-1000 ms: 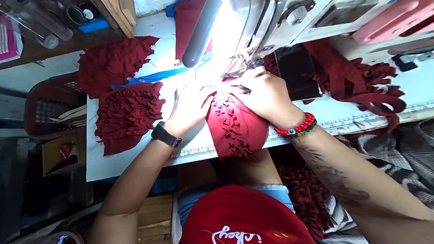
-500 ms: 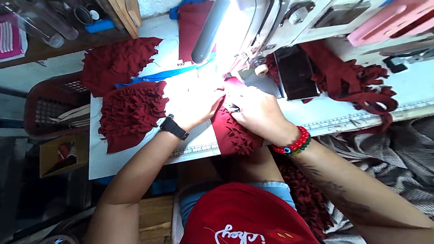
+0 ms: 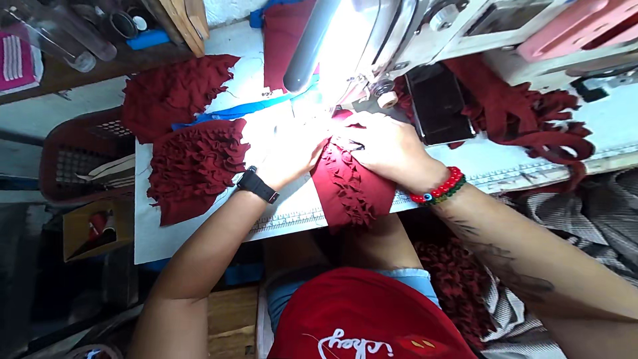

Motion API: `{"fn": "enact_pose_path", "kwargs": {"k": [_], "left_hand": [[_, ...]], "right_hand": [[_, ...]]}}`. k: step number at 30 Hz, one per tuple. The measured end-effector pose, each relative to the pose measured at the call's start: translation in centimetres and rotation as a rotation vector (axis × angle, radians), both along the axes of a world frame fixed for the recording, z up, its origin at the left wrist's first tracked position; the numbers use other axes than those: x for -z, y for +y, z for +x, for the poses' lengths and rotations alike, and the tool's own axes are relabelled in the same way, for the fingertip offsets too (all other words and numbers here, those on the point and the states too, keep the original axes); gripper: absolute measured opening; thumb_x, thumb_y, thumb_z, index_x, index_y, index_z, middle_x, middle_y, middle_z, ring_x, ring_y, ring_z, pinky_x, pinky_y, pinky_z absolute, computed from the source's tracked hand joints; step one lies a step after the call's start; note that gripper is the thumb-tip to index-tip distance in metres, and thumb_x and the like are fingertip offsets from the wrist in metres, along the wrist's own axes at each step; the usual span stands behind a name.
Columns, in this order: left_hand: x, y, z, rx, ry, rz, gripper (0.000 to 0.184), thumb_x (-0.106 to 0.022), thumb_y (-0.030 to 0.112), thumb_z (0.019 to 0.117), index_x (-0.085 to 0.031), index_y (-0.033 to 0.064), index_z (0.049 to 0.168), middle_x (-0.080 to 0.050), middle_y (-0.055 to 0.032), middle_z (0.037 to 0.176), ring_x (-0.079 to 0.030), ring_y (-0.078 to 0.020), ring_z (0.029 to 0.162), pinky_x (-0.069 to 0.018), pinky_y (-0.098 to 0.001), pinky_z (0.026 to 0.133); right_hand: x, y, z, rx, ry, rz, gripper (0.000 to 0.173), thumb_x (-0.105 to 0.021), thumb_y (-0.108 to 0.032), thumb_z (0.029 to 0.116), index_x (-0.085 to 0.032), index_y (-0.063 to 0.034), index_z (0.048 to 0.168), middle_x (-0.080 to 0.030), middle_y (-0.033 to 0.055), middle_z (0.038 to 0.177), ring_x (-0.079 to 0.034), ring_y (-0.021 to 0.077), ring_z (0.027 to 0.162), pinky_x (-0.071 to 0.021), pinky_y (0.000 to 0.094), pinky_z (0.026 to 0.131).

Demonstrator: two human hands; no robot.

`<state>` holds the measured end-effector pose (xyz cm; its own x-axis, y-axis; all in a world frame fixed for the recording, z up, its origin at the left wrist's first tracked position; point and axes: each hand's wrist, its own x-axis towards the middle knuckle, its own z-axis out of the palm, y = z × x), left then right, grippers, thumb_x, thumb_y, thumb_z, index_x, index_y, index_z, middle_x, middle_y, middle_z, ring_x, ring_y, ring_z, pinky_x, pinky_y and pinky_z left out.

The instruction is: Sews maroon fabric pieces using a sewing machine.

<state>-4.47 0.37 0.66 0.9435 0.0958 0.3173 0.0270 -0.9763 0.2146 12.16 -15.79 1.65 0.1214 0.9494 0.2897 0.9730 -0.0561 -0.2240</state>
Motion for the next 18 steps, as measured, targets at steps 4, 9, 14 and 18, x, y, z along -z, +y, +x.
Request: {"fn": "enact_pose_path", "kwargs": {"k": [4,9,14,18], "left_hand": [[0.3,0.2,0.2,-0.019,-0.012,0.013,0.033,-0.048,0.020,0.1052,-0.073,0.0142,0.126,-0.068,-0.0081,0.133,-0.057,-0.0296,0.133,-0.0417,-0.0508,0.112],[0.2,0.6,0.5,-0.033,0.001,-0.025,0.034,-0.049,0.019,0.1048,-0.072,0.0134,0.130,-0.067,-0.0078,0.137,-0.058,-0.0287,0.133,-0.0404,-0.0502,0.113],[-0.1,0.3,0.6,-0.033,-0.174,-0.137,0.027,-0.055,0.017,0.1019,-0.076,0.0088,0.117,-0.071,-0.0114,0.125,-0.063,-0.0277,0.125,-0.0446,-0.0492,0.109],[-0.5,-0.5,0.5,0.007,-0.141,-0.176,0.027,-0.055,0.018,0.1029,-0.075,0.0090,0.119,-0.070,-0.0134,0.125,-0.061,-0.0296,0.126,-0.0441,-0.0483,0.109]], "right_hand": [[0.3,0.3,-0.1,0.035,-0.018,-0.010,0.035,-0.056,-0.015,0.0948,-0.075,-0.0178,0.124,-0.066,0.0110,0.131,-0.066,0.0363,0.111,-0.0546,0.0551,0.085],[0.1,0.1,-0.3,0.045,0.024,0.002,0.031,-0.056,-0.016,0.0996,-0.074,-0.0128,0.124,-0.065,0.0131,0.135,-0.065,0.0388,0.113,-0.0531,0.0576,0.088],[-0.9,0.0,-1.2,0.078,0.005,0.056,0.024,-0.064,-0.023,0.0959,-0.074,-0.0108,0.113,-0.067,0.0164,0.116,-0.066,0.0392,0.106,-0.0552,0.0562,0.077],[-0.7,-0.8,-1.6,0.040,0.007,0.051,0.022,-0.065,-0.019,0.0933,-0.077,-0.0127,0.110,-0.068,0.0173,0.113,-0.066,0.0399,0.104,-0.0546,0.0560,0.074]]}}
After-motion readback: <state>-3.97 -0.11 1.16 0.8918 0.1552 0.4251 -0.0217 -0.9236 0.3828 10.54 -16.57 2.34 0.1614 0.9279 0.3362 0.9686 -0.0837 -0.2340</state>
